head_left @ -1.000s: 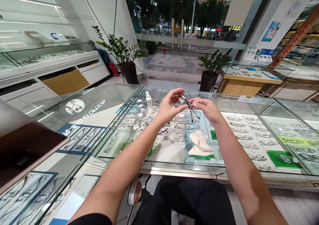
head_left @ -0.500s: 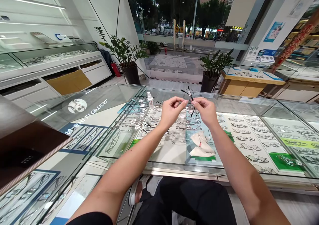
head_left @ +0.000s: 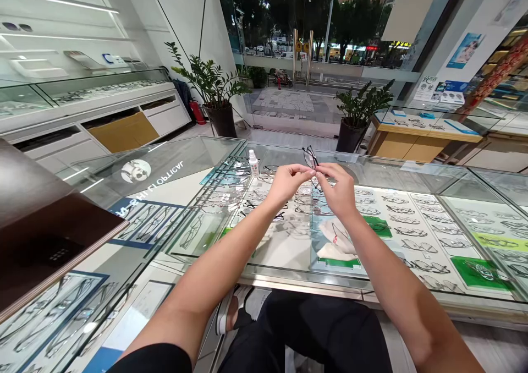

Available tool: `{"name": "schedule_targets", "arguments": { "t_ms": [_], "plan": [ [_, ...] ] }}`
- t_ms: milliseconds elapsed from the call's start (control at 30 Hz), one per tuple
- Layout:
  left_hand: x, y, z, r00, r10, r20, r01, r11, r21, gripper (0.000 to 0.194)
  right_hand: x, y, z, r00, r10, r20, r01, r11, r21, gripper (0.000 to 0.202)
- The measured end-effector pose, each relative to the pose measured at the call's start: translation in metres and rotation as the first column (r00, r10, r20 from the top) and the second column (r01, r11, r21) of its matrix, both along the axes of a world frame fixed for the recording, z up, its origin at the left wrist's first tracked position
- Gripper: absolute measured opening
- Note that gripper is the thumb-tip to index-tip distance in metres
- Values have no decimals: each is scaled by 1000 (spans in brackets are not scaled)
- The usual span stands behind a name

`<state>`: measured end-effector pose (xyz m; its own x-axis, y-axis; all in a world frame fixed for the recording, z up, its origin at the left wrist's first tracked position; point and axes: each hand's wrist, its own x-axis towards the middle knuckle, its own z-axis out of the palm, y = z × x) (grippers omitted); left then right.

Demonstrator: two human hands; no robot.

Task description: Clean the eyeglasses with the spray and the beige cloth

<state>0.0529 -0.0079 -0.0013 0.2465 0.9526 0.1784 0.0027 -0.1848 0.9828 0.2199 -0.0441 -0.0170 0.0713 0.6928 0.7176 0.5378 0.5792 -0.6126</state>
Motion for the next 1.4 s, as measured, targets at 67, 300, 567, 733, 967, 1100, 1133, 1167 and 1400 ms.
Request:
{"name": "schedule_targets", "arguments": {
  "t_ms": [67, 300, 567, 733, 967, 1100, 1133, 1167, 1400],
  "plan": [
    [1, 1, -2, 1000, 10, -4, -10, 1000, 4, 40, -2, -2, 2, 1000, 11, -4, -11, 1000, 0, 23],
    [-24, 13, 26, 936, 115, -333, 6, 940, 340, 27, 11, -1, 12, 988, -26, -149, 29, 999, 19, 30],
    [-58, 36, 84, 182, 255, -950, 477, 822, 312, 22, 39, 15, 4, 934, -128, -335, 69, 981, -182, 67],
    [-67, 46, 61, -101, 282, -954, 536, 824, 187, 25, 42, 21, -3, 933, -82, -351, 10, 979, -203, 71],
    [-79, 58, 34, -148, 277, -949, 553, 819, 153, 27, 42, 18, -3, 935, -72, -348, -4, 977, -211, 68],
    [-81, 59, 27, -148, 252, -956, 563, 816, 128, 27, 39, 16, 1, 935, -70, -349, -2, 979, -204, 67],
    [-81, 58, 26, -148, 248, -957, 567, 814, 124, 27, 39, 15, 1, 937, -69, -343, -3, 979, -205, 67],
    [-81, 57, 24, -149, 250, -957, 571, 811, 123, 27, 38, 15, 1, 939, -69, -336, -3, 978, -208, 66],
    [-81, 55, 16, -172, 253, -952, 580, 807, 110, 27, 36, 16, 0, 949, -62, -310, -6, 977, -213, 65]
  ]
}}
